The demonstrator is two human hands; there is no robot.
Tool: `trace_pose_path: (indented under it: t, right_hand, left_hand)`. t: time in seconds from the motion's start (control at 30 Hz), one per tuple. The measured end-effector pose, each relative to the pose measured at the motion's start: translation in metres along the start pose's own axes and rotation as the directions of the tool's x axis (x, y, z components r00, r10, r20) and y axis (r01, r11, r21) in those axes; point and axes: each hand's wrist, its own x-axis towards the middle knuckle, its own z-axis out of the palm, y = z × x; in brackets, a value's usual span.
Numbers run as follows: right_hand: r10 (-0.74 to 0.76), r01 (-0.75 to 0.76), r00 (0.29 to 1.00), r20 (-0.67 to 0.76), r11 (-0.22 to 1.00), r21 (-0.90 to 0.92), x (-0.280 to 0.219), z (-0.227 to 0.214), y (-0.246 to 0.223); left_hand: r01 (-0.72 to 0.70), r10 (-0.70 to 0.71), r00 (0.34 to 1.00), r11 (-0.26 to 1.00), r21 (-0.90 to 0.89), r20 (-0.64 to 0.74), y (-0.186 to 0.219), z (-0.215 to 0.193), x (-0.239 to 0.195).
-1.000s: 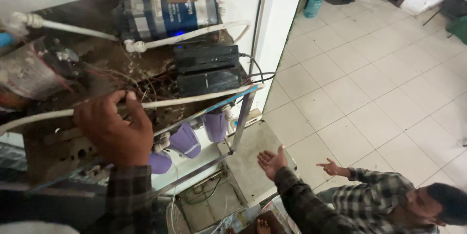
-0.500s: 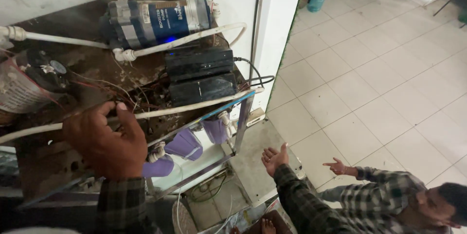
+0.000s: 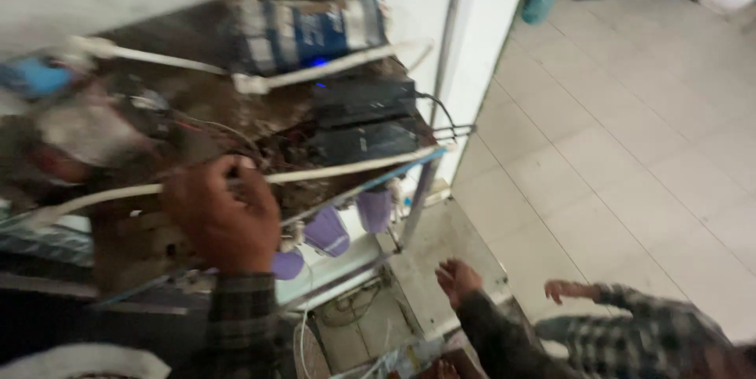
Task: The recorder is seen inspecting and working on the wiring and components of a water filtration unit.
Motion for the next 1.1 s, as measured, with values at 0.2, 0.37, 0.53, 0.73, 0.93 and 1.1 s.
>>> trace_pose_path:
  t: [0.2,0.37,0.53,0.73,0.93,1.1]
  right_hand:
    - [-0.495,0.564,0.823,0.28,0.768,-0.303,-0.158,0.061,-0.047]
    - [-0.726,0.97,0.234,0.647,0.217,-0.108,-0.325,0.161,-0.123]
    - [-0.595,0.866,-0.363,0.717,-0.5,0.024,-0.381,0.249,-0.163]
    - [-0.631,0.752,-0.429,0.647,-0.646,-0.131,-0.34,0.29,-0.13]
    - [-0.676,0.738,-0.402,0.618,-0.639,-0.218,-0.296,0.288,-0.105]
    - [-0.651,0.719,-0.434,0.622,-0.667,-0.196,-0.292,0.286,-0.105]
  left_hand:
    - [0.082,-0.084,0.995,0.995,-0.059,-0.049,0.015,-0.008,0.016]
    - [0.055,-0.066,0.994,0.991,-0.12,-0.088,0.019,-0.016,0.017]
    - [0.056,-0.069,0.995,0.984,-0.171,-0.077,0.018,-0.016,0.017]
    - [0.082,-0.092,0.993,0.989,-0.125,-0.076,0.02,-0.017,0.019]
    - [0.05,-0.062,0.993,0.991,-0.12,-0.097,0.018,-0.014,0.019]
    - [0.095,-0.11,0.989,0.983,-0.155,-0.095,0.02,-0.016,0.021]
